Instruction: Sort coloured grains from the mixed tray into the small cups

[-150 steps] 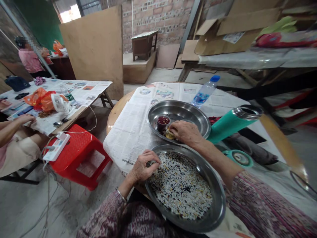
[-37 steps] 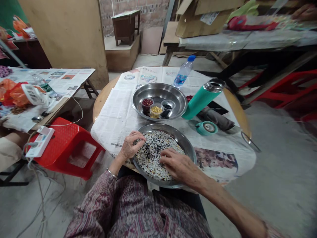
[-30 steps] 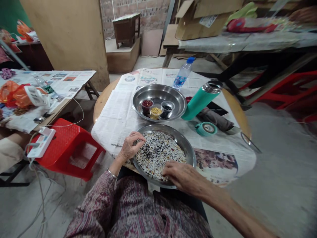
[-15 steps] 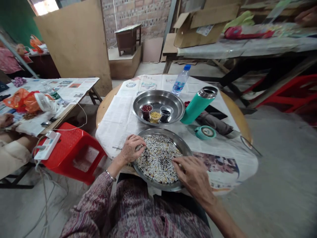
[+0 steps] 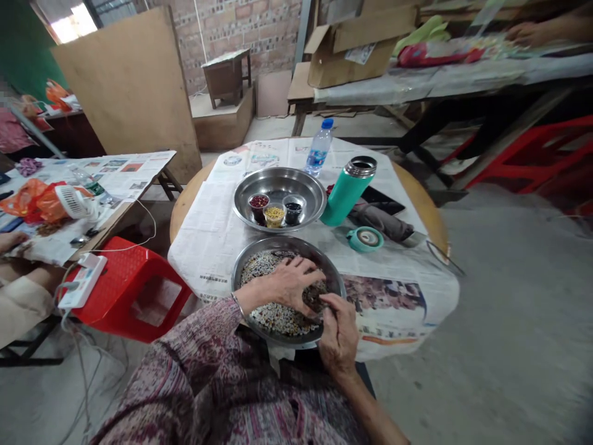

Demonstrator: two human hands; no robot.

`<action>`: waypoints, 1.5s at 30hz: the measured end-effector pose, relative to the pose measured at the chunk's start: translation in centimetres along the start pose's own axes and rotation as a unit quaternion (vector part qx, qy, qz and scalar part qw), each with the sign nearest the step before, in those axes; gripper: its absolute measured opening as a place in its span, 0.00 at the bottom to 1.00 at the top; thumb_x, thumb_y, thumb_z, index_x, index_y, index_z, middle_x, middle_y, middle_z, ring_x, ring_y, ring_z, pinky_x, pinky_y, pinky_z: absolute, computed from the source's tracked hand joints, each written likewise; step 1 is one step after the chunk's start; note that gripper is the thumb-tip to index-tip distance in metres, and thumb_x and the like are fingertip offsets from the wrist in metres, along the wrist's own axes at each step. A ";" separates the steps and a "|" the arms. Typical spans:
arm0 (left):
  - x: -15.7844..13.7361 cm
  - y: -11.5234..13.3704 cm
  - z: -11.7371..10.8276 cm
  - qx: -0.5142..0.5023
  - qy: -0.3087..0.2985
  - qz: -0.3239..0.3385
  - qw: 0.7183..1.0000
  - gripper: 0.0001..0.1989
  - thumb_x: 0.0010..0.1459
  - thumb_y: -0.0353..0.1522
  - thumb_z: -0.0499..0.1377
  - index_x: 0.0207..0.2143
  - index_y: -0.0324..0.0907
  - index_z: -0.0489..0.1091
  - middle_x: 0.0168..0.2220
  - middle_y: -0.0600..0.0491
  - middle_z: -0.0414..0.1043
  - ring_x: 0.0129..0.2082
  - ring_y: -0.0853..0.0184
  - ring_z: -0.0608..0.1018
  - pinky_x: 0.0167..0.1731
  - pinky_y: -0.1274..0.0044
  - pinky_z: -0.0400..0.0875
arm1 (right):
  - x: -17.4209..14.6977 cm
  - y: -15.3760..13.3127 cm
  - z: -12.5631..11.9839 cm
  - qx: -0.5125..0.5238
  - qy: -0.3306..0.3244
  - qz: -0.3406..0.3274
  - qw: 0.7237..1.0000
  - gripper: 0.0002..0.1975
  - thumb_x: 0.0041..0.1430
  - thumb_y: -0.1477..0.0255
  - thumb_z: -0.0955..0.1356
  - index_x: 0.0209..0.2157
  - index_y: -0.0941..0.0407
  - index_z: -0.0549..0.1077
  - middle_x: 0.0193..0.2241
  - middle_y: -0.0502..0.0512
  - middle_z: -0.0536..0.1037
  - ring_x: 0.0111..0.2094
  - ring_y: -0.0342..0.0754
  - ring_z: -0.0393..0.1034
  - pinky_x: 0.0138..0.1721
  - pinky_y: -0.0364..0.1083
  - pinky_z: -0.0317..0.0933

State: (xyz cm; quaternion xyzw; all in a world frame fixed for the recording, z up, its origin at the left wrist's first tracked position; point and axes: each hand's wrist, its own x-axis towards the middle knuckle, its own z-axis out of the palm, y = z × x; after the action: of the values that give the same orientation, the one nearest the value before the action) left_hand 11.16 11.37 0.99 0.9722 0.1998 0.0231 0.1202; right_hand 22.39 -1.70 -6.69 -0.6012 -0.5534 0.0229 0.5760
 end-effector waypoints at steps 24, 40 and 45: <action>-9.5 2.0 -2.1 0.030 -0.110 -0.142 0.983 0.07 0.63 0.32 0.58 0.43 0.42 0.68 0.45 0.49 0.69 0.42 0.61 0.75 0.39 0.71 0.72 | 2.5 0.0 -0.7 -0.023 -0.062 -0.060 0.996 0.03 0.63 0.73 0.67 0.38 0.53 0.73 0.34 0.53 0.79 0.36 0.50 0.73 0.43 0.51 0.63; -4.0 -0.8 -1.1 -0.074 -0.002 -0.174 0.982 0.13 0.59 0.26 0.58 0.46 0.42 0.73 0.44 0.47 0.71 0.44 0.60 0.75 0.46 0.68 0.72 | 2.5 0.0 -0.7 -0.005 -0.064 -0.051 0.997 0.07 0.62 0.77 0.64 0.36 0.53 0.72 0.31 0.52 0.79 0.34 0.49 0.72 0.41 0.50 0.62; -5.5 1.1 -1.3 -0.181 -0.012 -0.112 0.977 0.11 0.56 0.21 0.57 0.39 0.41 0.74 0.38 0.52 0.75 0.38 0.65 0.78 0.44 0.74 0.71 | 2.5 0.0 -0.7 0.002 -0.063 -0.048 0.997 0.07 0.62 0.77 0.64 0.36 0.52 0.73 0.31 0.52 0.78 0.34 0.48 0.71 0.40 0.49 0.61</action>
State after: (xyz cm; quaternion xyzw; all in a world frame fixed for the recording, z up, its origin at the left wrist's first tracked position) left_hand 6.43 8.48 2.56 0.9061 0.2984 0.0339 0.2980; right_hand 23.77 -0.46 -4.94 -0.5703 -0.6168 0.0339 0.5415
